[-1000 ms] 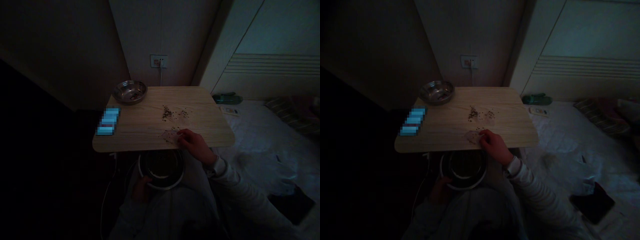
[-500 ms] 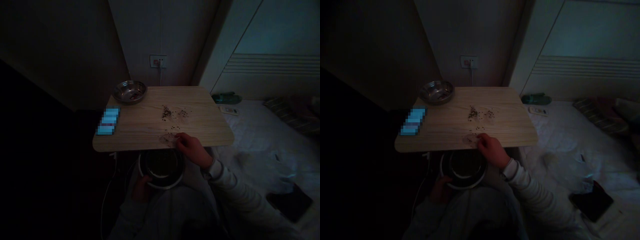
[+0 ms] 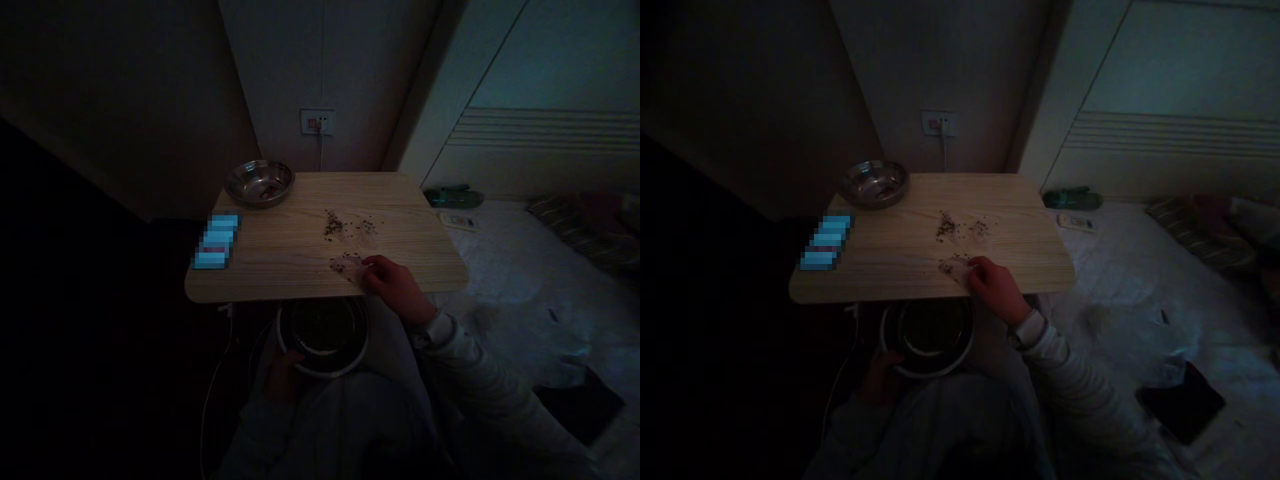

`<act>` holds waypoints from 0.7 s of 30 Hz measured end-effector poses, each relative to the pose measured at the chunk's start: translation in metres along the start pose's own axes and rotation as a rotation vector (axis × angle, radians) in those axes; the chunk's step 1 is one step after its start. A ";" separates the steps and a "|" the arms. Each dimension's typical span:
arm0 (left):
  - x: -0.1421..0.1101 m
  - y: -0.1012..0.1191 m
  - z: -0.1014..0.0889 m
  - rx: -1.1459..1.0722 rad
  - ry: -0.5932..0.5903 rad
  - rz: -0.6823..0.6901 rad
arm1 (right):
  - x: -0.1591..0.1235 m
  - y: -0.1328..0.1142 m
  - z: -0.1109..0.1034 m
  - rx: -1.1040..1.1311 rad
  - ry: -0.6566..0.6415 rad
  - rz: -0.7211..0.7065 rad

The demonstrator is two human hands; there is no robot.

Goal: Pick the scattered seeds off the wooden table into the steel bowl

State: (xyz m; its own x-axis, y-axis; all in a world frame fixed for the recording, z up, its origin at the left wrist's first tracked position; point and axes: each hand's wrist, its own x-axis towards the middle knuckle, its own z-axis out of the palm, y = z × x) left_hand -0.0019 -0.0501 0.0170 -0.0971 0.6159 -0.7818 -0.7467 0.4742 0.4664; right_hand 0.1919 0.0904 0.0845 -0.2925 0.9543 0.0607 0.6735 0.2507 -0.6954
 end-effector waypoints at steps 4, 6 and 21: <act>-0.002 0.001 0.002 -0.006 -0.011 0.047 | 0.002 0.002 -0.003 0.030 0.010 -0.009; -0.001 -0.001 0.002 -0.018 -0.008 0.054 | 0.002 0.002 -0.005 0.034 0.011 0.002; -0.003 -0.002 0.007 -0.037 0.010 0.079 | -0.001 -0.003 -0.004 0.059 -0.035 0.005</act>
State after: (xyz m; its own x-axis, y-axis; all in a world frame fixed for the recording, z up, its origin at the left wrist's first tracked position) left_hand 0.0040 -0.0487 0.0214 -0.1632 0.6441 -0.7474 -0.7603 0.4007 0.5113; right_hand 0.1926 0.0896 0.0893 -0.3131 0.9491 0.0328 0.6342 0.2347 -0.7367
